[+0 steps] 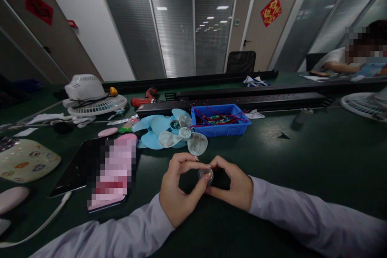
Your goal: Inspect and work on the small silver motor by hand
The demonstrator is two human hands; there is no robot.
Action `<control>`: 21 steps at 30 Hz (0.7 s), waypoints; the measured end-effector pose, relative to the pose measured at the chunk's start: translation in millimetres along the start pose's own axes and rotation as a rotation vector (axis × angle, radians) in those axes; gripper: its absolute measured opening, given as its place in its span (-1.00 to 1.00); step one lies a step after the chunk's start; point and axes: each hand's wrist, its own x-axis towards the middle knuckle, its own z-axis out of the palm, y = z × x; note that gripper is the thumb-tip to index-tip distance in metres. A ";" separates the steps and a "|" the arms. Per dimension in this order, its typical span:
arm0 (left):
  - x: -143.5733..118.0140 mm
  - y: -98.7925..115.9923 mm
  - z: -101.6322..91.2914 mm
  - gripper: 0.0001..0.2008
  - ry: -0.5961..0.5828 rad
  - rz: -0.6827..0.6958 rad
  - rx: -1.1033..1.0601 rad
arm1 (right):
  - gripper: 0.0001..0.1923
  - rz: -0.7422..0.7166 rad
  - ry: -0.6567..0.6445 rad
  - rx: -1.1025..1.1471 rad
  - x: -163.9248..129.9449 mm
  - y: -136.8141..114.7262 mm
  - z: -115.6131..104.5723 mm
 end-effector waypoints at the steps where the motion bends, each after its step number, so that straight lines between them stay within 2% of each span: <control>1: 0.0 0.3 0.3 -0.68 -0.004 -0.027 -0.033 | -0.72 -0.001 0.000 0.002 0.0 -0.3 0.1; 7: 4.0 5.3 4.1 -0.60 0.017 -0.176 -0.177 | -0.72 0.009 0.014 0.013 -0.5 -0.9 0.0; 12: 6.1 7.0 -1.7 -0.67 0.213 -0.112 -0.190 | -0.70 0.023 0.017 0.015 -1.0 -1.1 -0.3; 14: 3.8 2.4 -10.1 -0.71 0.242 -0.110 -0.140 | -0.68 0.037 0.006 0.021 -1.3 -1.9 -0.6; 17: -2.5 -11.4 -26.3 -0.72 0.133 -0.163 0.011 | -0.67 0.051 0.002 0.009 -1.6 -3.2 -1.2; 21: -7.5 -28.9 -41.1 -0.81 -0.124 -0.211 0.254 | -0.66 0.055 -0.008 0.020 -1.1 -3.6 -2.1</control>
